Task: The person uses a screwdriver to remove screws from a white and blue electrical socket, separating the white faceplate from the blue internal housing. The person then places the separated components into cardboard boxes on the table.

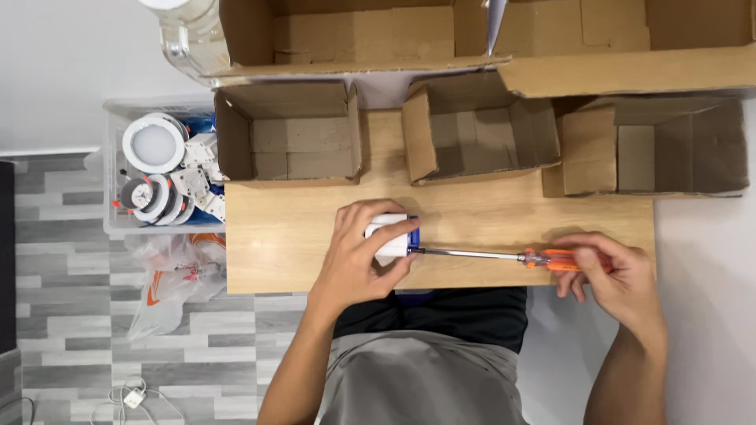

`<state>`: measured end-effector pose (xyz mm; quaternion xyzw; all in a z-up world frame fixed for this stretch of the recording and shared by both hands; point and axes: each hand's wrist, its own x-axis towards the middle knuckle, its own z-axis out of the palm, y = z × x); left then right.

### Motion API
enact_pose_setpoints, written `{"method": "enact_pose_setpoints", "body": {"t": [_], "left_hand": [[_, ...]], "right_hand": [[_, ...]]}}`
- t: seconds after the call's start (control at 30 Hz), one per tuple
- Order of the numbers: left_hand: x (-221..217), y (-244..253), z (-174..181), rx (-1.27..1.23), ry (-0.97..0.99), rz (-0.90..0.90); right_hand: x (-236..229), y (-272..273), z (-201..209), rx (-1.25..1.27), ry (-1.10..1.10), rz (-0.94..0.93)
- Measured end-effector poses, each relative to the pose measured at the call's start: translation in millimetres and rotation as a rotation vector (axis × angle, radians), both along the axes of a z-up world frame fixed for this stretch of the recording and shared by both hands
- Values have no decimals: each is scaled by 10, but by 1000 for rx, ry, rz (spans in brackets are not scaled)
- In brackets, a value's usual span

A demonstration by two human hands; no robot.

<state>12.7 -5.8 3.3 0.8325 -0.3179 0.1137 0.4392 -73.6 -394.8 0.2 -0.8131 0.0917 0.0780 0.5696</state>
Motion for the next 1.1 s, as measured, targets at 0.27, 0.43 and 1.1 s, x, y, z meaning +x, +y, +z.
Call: {"method": "enact_pose_setpoints", "body": {"t": [0.27, 0.43, 1.1], "left_hand": [[2, -2, -23, 11, 9, -4], [16, 11, 0, 4, 5, -7], [-21, 8, 19, 22, 39, -4]], "right_hand": [[9, -147, -207, 99, -159, -24], [36, -225, -373, 227, -358, 69], [57, -185, -298, 423, -284, 55]]}}
